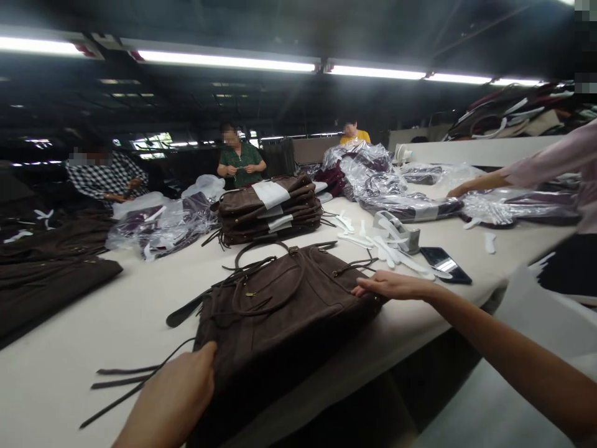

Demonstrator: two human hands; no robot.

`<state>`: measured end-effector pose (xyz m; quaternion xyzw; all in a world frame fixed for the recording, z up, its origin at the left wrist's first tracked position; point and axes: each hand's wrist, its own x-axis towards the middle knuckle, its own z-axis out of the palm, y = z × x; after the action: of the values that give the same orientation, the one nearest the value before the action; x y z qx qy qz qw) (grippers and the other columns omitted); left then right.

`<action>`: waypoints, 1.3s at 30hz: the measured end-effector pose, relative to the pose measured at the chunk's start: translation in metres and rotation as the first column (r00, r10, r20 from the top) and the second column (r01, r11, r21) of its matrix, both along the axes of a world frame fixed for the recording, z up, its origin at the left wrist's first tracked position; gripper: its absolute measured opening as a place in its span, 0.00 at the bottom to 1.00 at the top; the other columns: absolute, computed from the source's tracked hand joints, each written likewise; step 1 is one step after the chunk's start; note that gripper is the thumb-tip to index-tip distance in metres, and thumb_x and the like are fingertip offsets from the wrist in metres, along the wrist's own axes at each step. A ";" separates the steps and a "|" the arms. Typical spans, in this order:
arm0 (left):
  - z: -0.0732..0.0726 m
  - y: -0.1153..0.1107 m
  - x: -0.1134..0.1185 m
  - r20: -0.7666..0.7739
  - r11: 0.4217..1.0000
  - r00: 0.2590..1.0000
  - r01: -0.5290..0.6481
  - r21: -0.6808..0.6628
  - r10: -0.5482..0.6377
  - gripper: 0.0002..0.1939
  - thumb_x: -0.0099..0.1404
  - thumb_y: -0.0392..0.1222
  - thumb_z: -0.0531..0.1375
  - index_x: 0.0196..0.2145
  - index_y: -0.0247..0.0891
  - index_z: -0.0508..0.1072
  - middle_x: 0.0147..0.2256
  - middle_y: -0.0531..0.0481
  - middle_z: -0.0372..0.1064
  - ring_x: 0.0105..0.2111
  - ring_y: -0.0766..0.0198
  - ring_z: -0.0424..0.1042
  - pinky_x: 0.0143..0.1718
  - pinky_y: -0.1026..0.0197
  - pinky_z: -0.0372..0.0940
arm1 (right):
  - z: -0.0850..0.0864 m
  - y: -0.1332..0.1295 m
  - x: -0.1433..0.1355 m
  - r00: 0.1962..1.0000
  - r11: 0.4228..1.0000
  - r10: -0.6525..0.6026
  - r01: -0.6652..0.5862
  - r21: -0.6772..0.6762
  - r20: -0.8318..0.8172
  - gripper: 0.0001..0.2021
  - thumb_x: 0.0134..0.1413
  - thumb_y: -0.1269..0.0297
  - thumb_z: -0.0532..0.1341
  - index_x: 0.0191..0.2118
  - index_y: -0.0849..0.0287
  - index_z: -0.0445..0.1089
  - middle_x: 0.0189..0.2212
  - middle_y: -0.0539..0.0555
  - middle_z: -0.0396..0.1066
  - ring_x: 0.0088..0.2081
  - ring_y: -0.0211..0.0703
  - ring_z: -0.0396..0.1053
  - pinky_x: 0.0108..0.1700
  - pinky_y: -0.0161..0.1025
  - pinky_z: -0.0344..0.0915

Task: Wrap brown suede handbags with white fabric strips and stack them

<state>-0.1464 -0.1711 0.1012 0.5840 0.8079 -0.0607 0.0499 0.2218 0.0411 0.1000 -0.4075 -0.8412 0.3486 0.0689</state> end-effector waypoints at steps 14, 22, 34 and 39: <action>-0.096 0.008 -0.008 0.152 0.697 0.768 0.455 0.554 -0.622 0.24 0.72 0.49 0.48 0.64 0.59 0.54 0.65 0.56 0.52 0.66 0.52 0.49 0.63 0.37 0.49 | -0.026 0.005 -0.054 0.819 0.836 -0.318 0.004 0.549 0.477 0.10 0.63 0.63 0.55 0.39 0.62 0.71 0.36 0.62 0.75 0.41 0.52 0.73 0.41 0.41 0.64; -0.096 0.010 0.007 0.047 0.677 0.757 0.553 0.486 -0.652 0.24 0.69 0.49 0.55 0.62 0.62 0.56 0.62 0.56 0.58 0.65 0.50 0.52 0.60 0.33 0.52 | -0.075 0.025 -0.012 0.694 0.736 -0.635 0.677 0.010 -0.340 0.22 0.55 0.42 0.51 0.23 0.57 0.60 0.19 0.50 0.64 0.24 0.41 0.64 0.27 0.37 0.61; -0.097 0.010 0.010 0.074 0.704 0.772 0.530 0.473 -0.631 0.23 0.70 0.50 0.53 0.61 0.64 0.56 0.62 0.56 0.58 0.64 0.49 0.54 0.58 0.32 0.55 | -0.008 0.018 -0.074 0.782 0.834 -0.441 0.176 0.522 0.440 0.31 0.54 0.36 0.57 0.44 0.64 0.73 0.47 0.69 0.71 0.49 0.61 0.69 0.48 0.48 0.64; -0.099 0.009 0.011 0.055 0.701 0.781 0.525 0.483 -0.623 0.24 0.70 0.49 0.53 0.62 0.64 0.55 0.63 0.56 0.57 0.64 0.50 0.53 0.58 0.33 0.56 | -0.017 0.042 -0.101 0.825 0.842 -0.494 0.375 0.389 0.274 0.20 0.56 0.53 0.64 0.45 0.68 0.73 0.47 0.72 0.72 0.51 0.60 0.68 0.52 0.48 0.63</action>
<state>-0.1358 -0.1626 0.0027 0.8058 0.5654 0.1752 -0.0189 0.1205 0.0833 0.0834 -0.6311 -0.7670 0.1014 0.0552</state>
